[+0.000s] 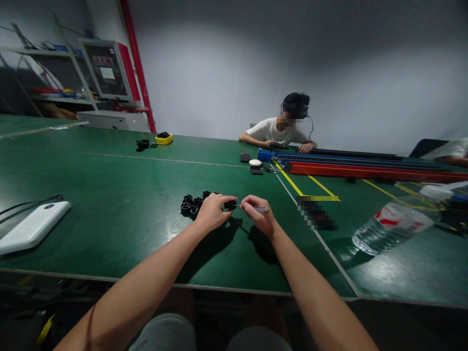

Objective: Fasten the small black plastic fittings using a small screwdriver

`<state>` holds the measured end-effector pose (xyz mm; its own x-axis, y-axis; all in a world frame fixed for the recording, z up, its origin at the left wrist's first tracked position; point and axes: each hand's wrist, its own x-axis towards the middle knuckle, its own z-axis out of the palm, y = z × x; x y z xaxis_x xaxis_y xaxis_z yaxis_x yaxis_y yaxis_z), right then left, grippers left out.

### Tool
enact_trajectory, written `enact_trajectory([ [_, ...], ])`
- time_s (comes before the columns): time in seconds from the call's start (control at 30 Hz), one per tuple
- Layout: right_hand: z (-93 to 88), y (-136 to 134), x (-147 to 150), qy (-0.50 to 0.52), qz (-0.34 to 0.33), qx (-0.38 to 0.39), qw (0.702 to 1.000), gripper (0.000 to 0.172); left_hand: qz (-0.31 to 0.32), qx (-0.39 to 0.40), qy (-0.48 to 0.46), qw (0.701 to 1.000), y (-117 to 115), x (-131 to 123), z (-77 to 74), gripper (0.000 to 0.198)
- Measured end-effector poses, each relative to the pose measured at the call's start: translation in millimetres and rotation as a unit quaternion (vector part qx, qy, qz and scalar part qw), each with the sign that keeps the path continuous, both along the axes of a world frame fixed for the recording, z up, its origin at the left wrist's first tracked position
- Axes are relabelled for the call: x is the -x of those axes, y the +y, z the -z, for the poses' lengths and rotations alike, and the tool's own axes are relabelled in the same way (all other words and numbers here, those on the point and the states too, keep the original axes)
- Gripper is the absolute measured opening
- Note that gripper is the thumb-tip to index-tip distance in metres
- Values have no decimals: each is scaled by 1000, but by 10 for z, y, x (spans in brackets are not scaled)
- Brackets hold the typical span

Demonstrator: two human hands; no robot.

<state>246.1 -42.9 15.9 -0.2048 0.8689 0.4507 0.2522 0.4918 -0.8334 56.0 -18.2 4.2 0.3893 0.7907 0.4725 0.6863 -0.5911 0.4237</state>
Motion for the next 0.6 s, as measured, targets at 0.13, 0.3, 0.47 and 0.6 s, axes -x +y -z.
enact_trajectory([
  [0.13,6,6,1,-19,2,-7,1000,19,-1,0,10,1000,-5,-3,0,39],
  [0.3,-2,10,8,-35,0,-5,999,20,-4,8,21,1000,-2,-8,7,40],
  [0.47,-1,13,17,-48,0,-2,999,20,-4,9,28,1000,-5,-10,10,38],
  [0.6,12,23,17,-59,-6,-6,998,20,-3,6,33,999,-6,-2,14,38],
])
